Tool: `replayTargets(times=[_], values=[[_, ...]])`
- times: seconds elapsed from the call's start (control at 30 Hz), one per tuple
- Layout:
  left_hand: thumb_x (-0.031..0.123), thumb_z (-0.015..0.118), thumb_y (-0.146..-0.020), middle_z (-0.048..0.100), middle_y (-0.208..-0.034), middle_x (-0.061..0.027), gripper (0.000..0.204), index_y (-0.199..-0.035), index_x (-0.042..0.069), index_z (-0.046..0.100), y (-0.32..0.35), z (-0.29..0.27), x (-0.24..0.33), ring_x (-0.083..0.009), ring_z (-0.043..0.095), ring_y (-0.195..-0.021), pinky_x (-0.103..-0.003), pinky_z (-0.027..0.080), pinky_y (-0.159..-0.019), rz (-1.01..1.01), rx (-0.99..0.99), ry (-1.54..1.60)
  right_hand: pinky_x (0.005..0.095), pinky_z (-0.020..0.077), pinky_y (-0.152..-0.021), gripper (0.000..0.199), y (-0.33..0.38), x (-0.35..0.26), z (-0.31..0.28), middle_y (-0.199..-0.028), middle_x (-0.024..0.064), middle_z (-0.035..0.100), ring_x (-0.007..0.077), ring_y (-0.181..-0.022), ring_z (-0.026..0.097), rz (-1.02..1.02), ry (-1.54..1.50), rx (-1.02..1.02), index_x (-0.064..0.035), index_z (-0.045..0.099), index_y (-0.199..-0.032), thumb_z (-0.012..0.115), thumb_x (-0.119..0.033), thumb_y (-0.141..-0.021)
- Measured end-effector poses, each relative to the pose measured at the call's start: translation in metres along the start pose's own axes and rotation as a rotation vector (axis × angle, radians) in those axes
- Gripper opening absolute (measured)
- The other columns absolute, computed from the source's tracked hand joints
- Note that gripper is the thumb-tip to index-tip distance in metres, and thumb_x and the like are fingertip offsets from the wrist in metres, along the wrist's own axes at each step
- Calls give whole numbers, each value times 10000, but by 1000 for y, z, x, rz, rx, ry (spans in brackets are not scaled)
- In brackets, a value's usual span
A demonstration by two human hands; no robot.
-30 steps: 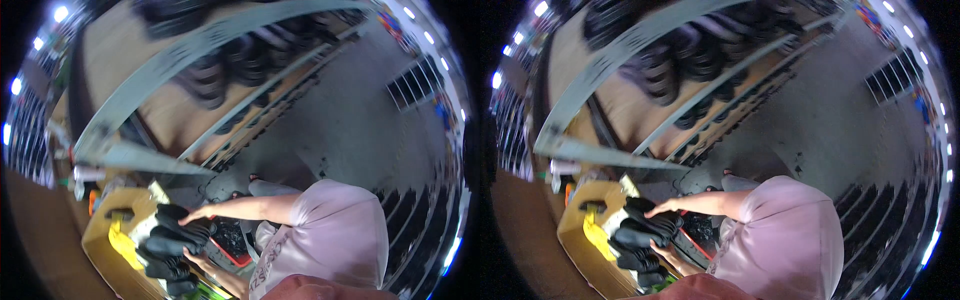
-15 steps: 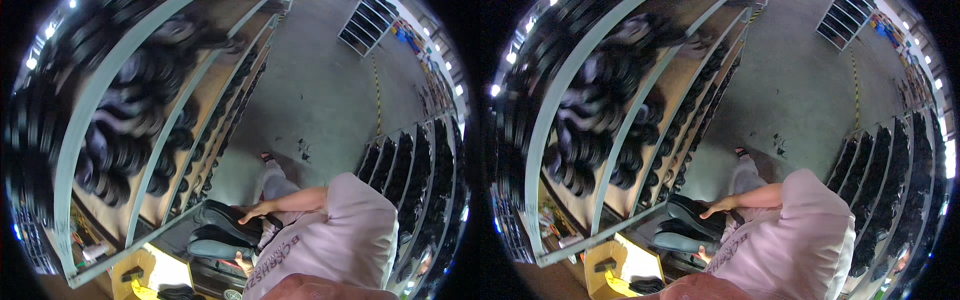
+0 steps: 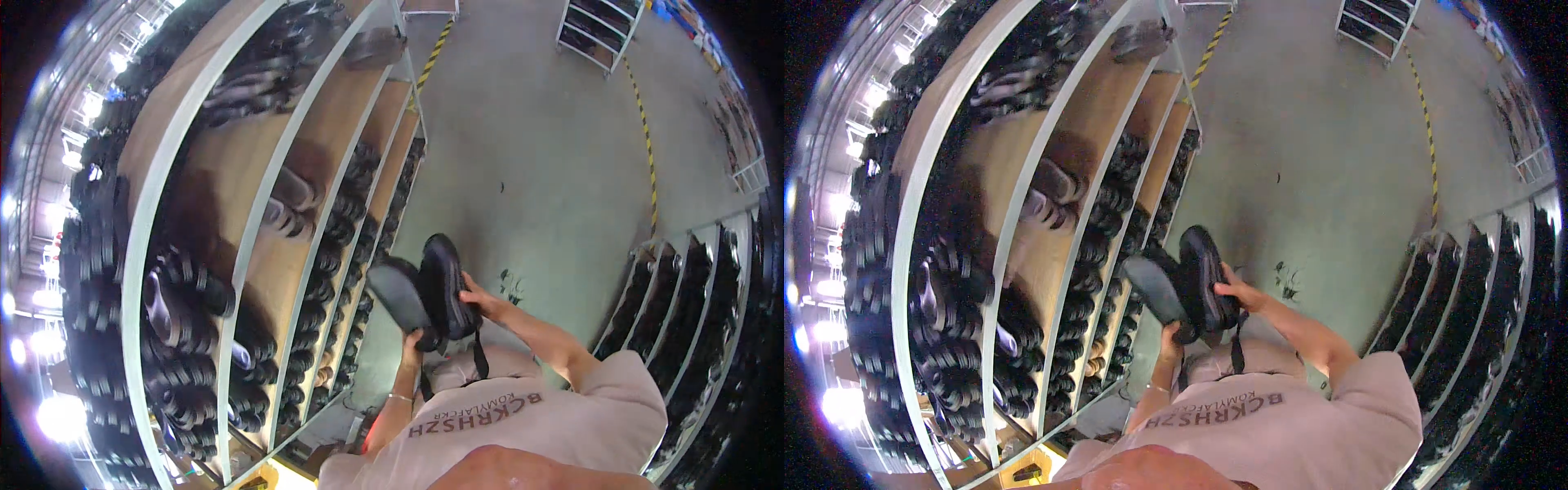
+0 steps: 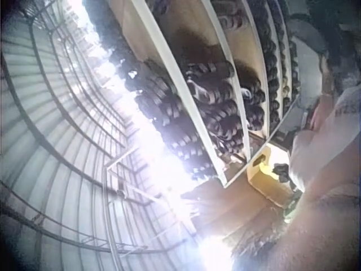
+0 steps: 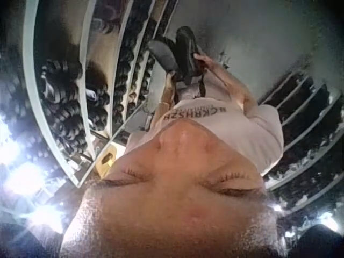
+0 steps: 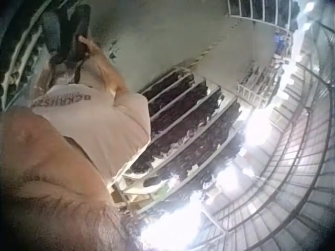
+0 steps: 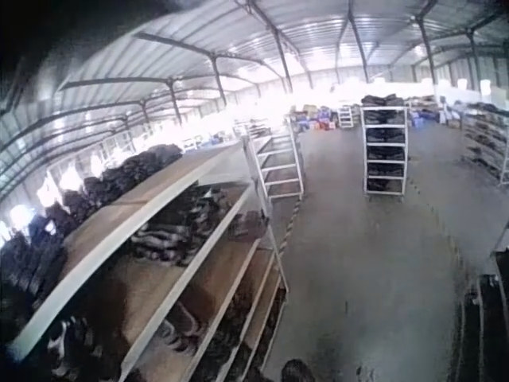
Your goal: The recorder uses an industrial machine to polish shoe soles and then organizes them onto a storage rack.
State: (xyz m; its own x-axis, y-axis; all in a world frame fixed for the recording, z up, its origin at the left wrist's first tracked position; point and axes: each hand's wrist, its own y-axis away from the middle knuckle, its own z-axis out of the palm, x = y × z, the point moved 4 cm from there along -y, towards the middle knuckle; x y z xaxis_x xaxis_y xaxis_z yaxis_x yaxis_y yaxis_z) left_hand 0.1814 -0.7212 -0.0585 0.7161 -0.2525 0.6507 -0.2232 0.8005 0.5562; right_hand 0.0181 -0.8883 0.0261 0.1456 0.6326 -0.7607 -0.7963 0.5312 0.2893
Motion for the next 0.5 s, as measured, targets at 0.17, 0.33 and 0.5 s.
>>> replayTargets(times=[0.17, 0.33, 0.5], values=[[217, 618, -761, 591, -1071, -39, 417, -1135, 49, 547, -143, 118, 57, -196, 561, -1016, -340, 418, -936, 60, -96, -29, 399, 283, -1063, 1058, -64, -77, -108, -1446, 124, 264, 246, -1319, 290, 4, -70, 182, -111, -4, -1468, 692, -456, -751], [208, 625, -749, 566, -1103, -53, 475, -1180, 61, 491, -268, 181, 114, -198, 552, -1027, -344, 411, -948, 33, -186, 51, 404, 308, -1054, 1037, -153, -153, -165, -1443, 109, 278, 247, -1300, 335, -20, -60, 275, -162, 19, -1472, 683, -491, -746], [177, 600, -782, 566, -1082, -65, 405, -1152, 51, 497, -369, 221, 173, -185, 545, -1040, -336, 403, -959, 96, -150, 161, 400, 380, -1004, 938, -259, -221, -200, -1354, 82, 396, 227, -1236, 410, 46, -120, 248, -174, 154, -1444, 685, -502, -744]])
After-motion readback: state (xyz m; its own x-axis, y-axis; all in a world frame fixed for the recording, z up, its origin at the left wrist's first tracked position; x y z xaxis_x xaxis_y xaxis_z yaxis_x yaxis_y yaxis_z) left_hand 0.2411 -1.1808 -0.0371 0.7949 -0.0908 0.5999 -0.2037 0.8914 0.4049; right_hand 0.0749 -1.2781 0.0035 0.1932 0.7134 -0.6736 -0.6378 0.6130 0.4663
